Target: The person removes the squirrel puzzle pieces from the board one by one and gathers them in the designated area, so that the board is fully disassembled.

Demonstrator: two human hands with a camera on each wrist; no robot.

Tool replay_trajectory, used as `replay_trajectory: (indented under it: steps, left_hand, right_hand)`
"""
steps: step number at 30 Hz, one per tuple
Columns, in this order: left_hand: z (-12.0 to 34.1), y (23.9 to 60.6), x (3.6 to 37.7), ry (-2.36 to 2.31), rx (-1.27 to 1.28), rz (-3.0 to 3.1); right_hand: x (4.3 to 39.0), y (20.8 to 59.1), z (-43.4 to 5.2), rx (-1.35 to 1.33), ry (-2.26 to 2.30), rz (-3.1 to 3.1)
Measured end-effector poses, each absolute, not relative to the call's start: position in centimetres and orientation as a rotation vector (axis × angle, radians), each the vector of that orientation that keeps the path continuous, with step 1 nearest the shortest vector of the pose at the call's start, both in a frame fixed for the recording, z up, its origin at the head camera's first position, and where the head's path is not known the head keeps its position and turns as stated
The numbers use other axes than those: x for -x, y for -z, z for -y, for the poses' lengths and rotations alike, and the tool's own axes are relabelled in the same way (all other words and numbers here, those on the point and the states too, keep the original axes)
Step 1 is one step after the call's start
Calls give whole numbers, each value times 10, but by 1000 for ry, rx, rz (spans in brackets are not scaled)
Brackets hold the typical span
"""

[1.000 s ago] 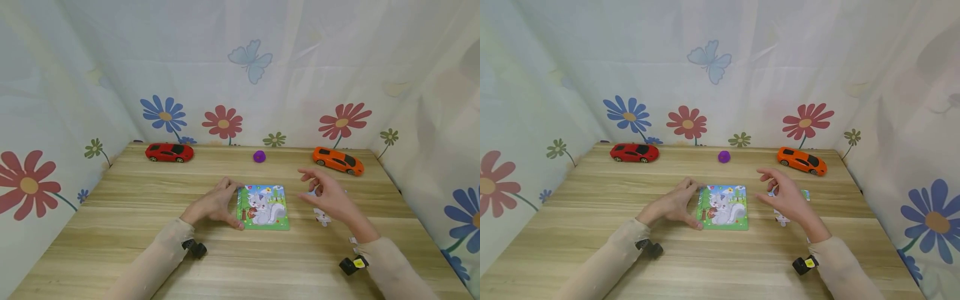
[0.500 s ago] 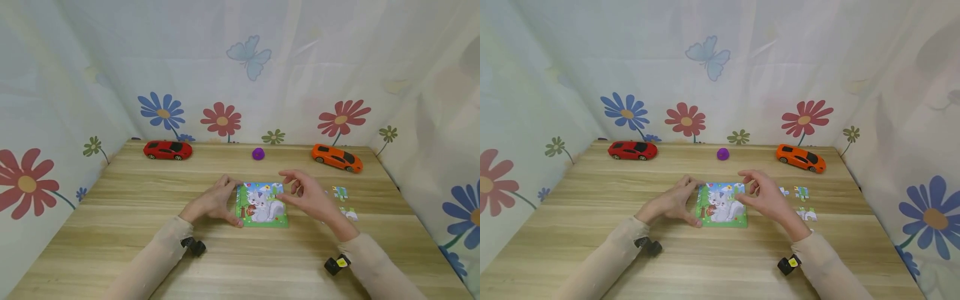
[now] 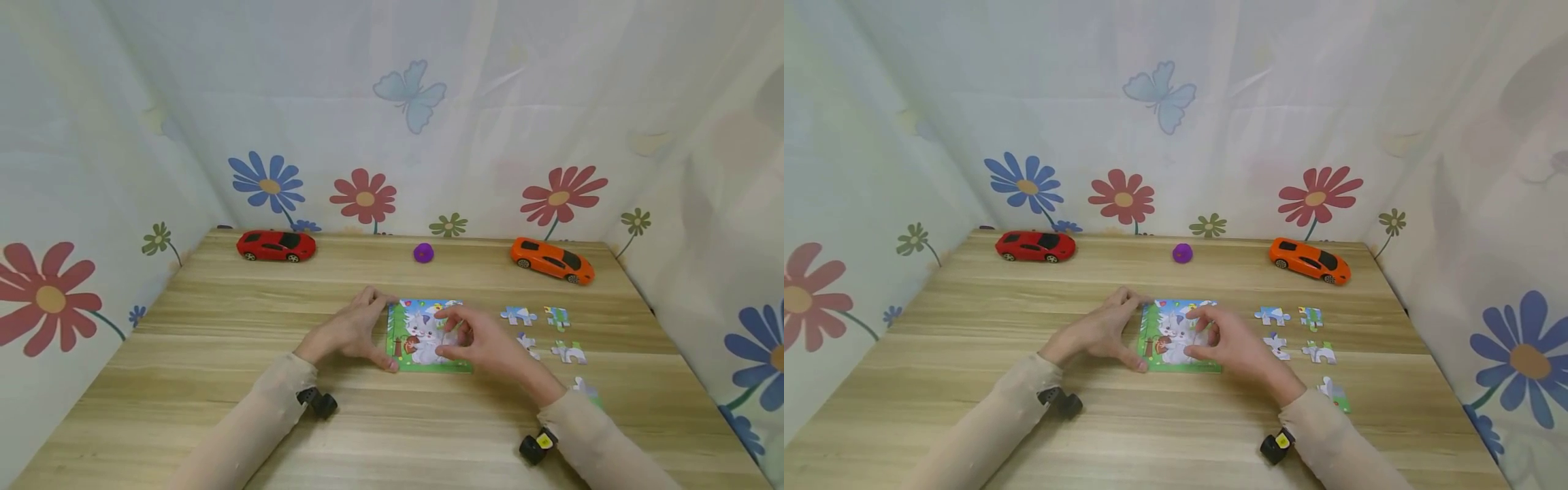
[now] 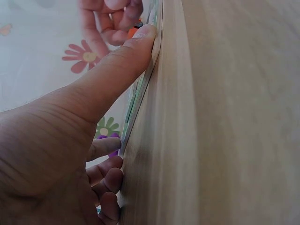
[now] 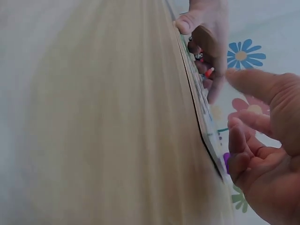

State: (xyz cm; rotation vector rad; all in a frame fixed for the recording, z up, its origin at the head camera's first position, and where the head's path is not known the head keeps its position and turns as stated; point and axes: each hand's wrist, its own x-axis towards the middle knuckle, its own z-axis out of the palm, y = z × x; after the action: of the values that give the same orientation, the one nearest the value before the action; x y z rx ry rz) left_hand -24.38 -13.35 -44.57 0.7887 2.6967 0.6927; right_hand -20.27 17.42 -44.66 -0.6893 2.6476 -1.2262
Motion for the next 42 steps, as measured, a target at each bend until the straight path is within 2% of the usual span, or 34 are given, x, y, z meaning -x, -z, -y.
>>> replay_trajectory:
  steps: [20,42]
  left_hand:
    - [136,448,244,-698,-816,-2702]
    - [135,450,246,-689,-837,-2709]
  right_hand:
    - [198,458,-164,909,1092,-2698]
    - [197,454,-164,920,993,-2654]
